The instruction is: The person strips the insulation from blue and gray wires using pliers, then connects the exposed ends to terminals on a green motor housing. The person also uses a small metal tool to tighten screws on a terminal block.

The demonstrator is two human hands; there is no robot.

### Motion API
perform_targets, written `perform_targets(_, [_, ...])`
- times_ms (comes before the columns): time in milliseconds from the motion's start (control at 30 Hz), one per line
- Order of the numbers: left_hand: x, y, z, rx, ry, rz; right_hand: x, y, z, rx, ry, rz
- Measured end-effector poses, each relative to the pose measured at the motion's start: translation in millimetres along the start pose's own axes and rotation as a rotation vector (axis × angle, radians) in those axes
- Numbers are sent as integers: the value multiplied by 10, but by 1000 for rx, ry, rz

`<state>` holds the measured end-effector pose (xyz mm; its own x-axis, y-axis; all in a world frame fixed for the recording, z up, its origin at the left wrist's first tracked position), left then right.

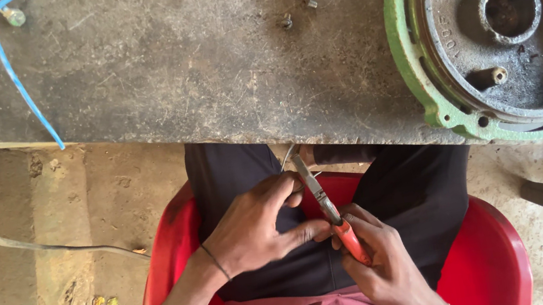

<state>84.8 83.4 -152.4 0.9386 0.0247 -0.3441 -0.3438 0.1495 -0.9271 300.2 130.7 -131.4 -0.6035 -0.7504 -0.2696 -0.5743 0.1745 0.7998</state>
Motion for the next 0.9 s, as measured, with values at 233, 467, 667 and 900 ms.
perform_targets(233, [151,245,-149,-60,-195,159,82,194,-63,-77,27,-6])
perform_targets(467, [319,341,-273,-73,-251,168,109,-48,-133,-65,81,138])
perform_targets(667, [390,251,-241,56,-375,135,201,-531,-150,168,93,687])
perform_targets(900, [179,34,-84,69,-453,341,203,-547,-27,181,-144,863])
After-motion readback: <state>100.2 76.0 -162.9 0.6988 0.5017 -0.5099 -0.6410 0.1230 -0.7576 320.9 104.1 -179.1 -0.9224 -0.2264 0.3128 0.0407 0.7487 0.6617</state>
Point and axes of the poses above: each hand's wrist, its own z-axis towards the middle knuckle, its own x-axis out of the palm, y = z × x, the point moved 1 cm from there along z, towards the middle knuckle, and after that the axes turned 6 degrees about x, right-handed, at the moved point
